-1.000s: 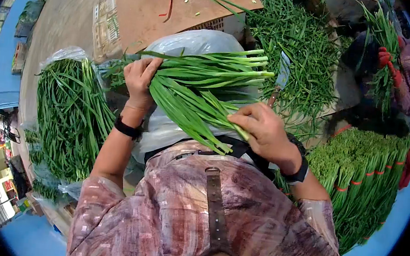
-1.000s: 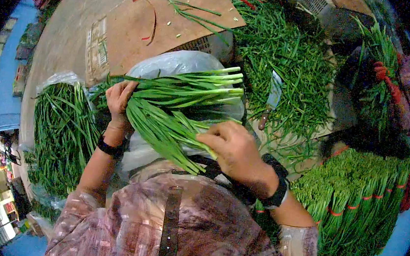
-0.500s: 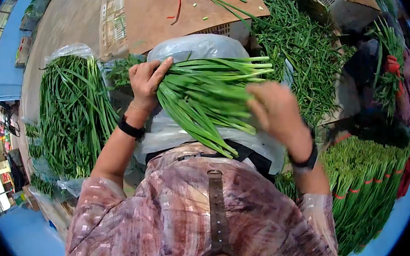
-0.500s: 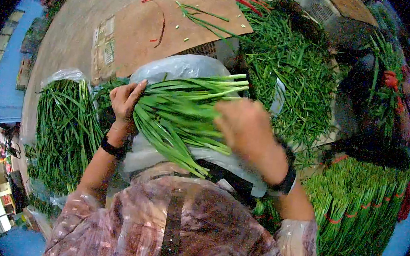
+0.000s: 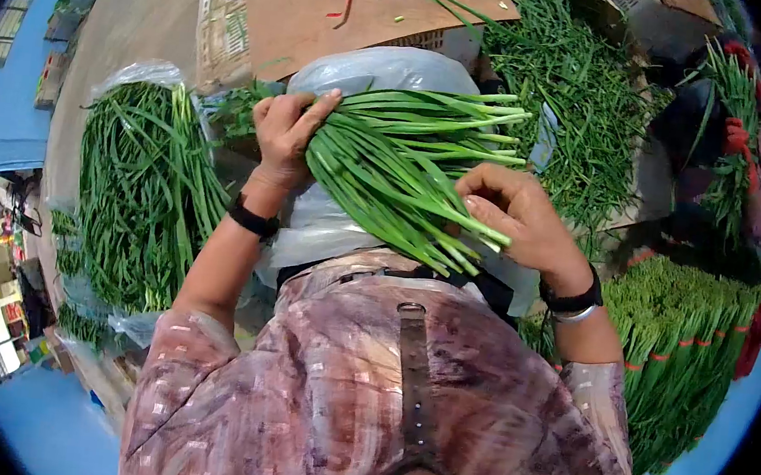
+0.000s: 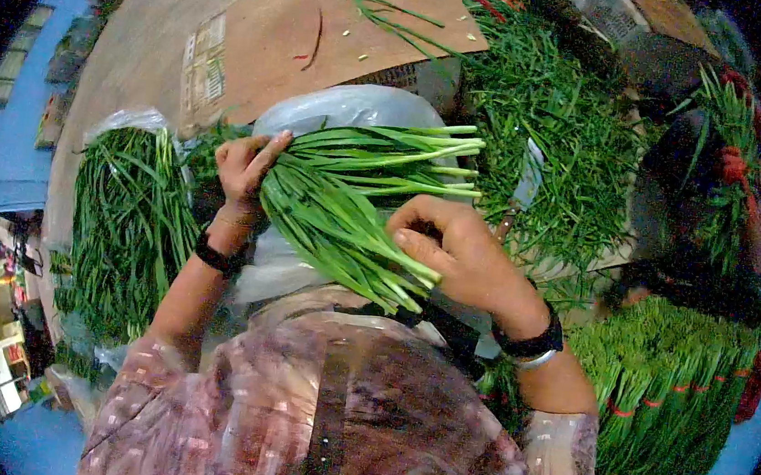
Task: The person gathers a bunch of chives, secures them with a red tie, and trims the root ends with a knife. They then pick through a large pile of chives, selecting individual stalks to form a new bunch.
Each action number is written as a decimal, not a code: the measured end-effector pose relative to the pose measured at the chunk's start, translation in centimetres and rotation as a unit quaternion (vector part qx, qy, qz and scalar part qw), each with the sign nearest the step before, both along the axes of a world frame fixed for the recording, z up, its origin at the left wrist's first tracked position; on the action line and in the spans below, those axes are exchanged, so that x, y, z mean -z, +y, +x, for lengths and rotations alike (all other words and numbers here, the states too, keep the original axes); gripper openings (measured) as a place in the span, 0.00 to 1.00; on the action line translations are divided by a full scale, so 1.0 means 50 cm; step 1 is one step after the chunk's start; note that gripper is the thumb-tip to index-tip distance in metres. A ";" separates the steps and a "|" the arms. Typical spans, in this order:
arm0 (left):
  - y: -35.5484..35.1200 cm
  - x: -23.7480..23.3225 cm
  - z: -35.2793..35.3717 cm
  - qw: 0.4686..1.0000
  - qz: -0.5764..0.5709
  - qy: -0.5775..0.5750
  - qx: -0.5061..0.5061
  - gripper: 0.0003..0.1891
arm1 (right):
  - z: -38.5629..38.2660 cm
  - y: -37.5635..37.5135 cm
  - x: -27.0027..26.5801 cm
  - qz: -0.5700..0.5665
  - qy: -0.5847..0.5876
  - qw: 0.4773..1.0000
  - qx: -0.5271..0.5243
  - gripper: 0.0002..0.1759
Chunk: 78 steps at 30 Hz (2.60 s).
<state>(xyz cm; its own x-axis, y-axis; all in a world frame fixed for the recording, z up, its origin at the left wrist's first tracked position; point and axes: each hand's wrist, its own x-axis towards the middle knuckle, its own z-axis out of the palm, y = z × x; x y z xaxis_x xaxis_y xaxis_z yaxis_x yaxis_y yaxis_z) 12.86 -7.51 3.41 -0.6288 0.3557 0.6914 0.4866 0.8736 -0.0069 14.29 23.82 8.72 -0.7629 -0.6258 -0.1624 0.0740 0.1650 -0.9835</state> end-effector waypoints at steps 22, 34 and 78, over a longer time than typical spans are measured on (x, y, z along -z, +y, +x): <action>-0.006 0.005 -0.002 1.000 -0.019 -0.007 -0.004 0.20 | -0.052 -0.013 -0.024 0.128 0.227 0.962 -0.077 0.16; -0.005 0.005 -0.004 1.000 -0.028 0.005 -0.007 0.20 | -0.028 -0.040 -0.032 0.227 0.474 0.851 0.026 0.11; 0.007 -0.014 -0.021 0.995 0.022 -0.096 0.008 0.20 | -0.083 0.063 0.001 -0.105 0.058 0.992 -0.039 0.46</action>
